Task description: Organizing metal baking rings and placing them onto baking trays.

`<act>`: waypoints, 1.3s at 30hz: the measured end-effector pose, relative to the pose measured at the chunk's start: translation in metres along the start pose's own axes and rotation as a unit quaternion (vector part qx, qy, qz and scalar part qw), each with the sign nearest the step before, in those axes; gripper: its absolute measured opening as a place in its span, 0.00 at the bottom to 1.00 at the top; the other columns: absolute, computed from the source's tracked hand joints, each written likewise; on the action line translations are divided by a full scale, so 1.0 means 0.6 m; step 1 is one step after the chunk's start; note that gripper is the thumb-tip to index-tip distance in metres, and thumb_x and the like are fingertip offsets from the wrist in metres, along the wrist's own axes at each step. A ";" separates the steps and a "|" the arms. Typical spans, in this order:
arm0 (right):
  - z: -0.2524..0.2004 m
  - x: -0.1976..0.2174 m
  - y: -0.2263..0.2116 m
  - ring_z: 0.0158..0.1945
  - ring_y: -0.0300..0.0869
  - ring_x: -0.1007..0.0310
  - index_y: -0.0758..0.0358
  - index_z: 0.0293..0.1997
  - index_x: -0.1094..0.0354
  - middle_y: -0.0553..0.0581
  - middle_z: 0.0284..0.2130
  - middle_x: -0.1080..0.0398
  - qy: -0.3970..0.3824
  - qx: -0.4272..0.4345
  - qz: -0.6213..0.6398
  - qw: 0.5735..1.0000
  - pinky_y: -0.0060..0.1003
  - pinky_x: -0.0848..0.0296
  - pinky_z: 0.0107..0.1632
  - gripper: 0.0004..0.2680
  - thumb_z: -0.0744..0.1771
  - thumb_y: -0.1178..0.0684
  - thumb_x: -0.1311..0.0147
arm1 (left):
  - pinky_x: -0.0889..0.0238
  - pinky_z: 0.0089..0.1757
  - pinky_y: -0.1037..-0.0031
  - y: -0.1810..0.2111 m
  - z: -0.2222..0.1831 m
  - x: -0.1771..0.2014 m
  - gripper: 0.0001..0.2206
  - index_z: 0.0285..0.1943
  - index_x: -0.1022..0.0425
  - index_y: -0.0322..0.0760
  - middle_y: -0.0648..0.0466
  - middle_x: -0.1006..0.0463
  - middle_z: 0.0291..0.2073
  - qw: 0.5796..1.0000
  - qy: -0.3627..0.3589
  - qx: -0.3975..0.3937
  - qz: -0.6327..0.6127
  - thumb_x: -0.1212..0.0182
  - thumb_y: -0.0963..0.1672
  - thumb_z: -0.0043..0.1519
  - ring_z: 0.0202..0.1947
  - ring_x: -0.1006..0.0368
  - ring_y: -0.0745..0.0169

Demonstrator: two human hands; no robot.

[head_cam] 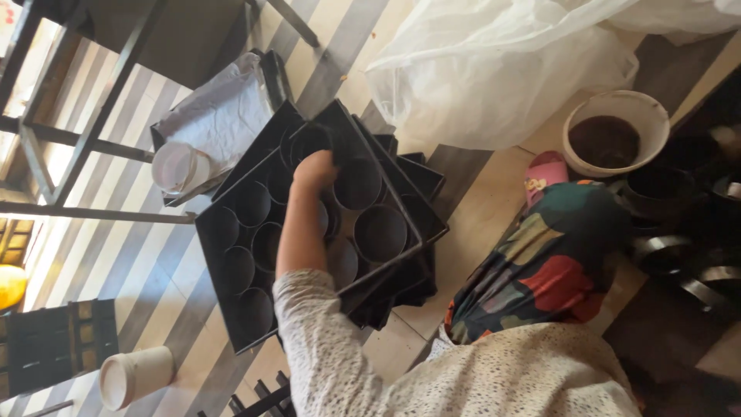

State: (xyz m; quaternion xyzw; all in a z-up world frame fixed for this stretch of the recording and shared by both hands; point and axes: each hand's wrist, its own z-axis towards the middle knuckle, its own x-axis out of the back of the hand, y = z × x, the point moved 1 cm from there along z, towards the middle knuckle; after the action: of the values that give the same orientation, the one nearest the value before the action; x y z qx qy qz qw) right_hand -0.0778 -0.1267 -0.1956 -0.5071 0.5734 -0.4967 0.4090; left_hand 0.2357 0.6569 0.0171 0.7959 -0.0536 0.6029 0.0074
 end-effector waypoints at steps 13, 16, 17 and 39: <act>-0.135 -0.065 -0.194 0.52 0.41 0.21 0.66 0.55 0.28 0.58 0.48 0.21 0.142 0.007 -0.067 0.988 0.36 0.25 0.56 0.12 0.70 0.51 0.47 | 0.31 0.45 0.48 0.078 -0.039 0.076 0.26 0.52 0.19 0.34 0.35 0.19 0.43 0.989 0.145 0.011 0.004 0.51 0.57 0.69 0.47 0.24 0.31; -0.143 -0.072 -0.259 0.50 0.40 0.20 0.62 0.52 0.25 0.56 0.45 0.20 0.165 -0.026 -0.168 0.972 0.36 0.24 0.53 0.11 0.68 0.49 0.44 | 0.30 0.45 0.58 0.173 -0.070 0.134 0.19 0.51 0.17 0.36 0.40 0.17 0.41 0.966 0.226 -0.089 -0.088 0.43 0.53 0.68 0.44 0.21 0.41; -0.144 -0.077 -0.281 0.49 0.41 0.20 0.60 0.51 0.24 0.56 0.44 0.19 0.175 -0.041 -0.218 0.959 0.36 0.24 0.52 0.12 0.67 0.47 0.42 | 0.31 0.44 0.64 0.206 -0.086 0.157 0.14 0.50 0.17 0.36 0.45 0.16 0.40 0.926 0.264 -0.188 -0.193 0.40 0.49 0.66 0.42 0.19 0.48; -0.091 0.092 -0.079 0.57 0.39 0.26 0.65 0.65 0.36 0.61 0.55 0.26 0.303 0.015 0.061 0.951 0.34 0.27 0.59 0.16 0.70 0.51 0.44 | 0.32 0.40 0.70 1.138 -0.122 0.004 0.09 0.53 0.28 0.29 0.49 0.20 0.40 0.496 -0.354 -0.145 -0.780 0.39 0.38 0.65 0.38 0.25 0.58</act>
State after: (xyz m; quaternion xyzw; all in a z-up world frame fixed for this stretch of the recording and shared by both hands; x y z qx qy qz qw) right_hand -0.1311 -0.1726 -0.1374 -0.2906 0.6928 -0.6097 0.2526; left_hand 0.1017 -0.0163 0.0034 0.6490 0.5037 0.0035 0.5702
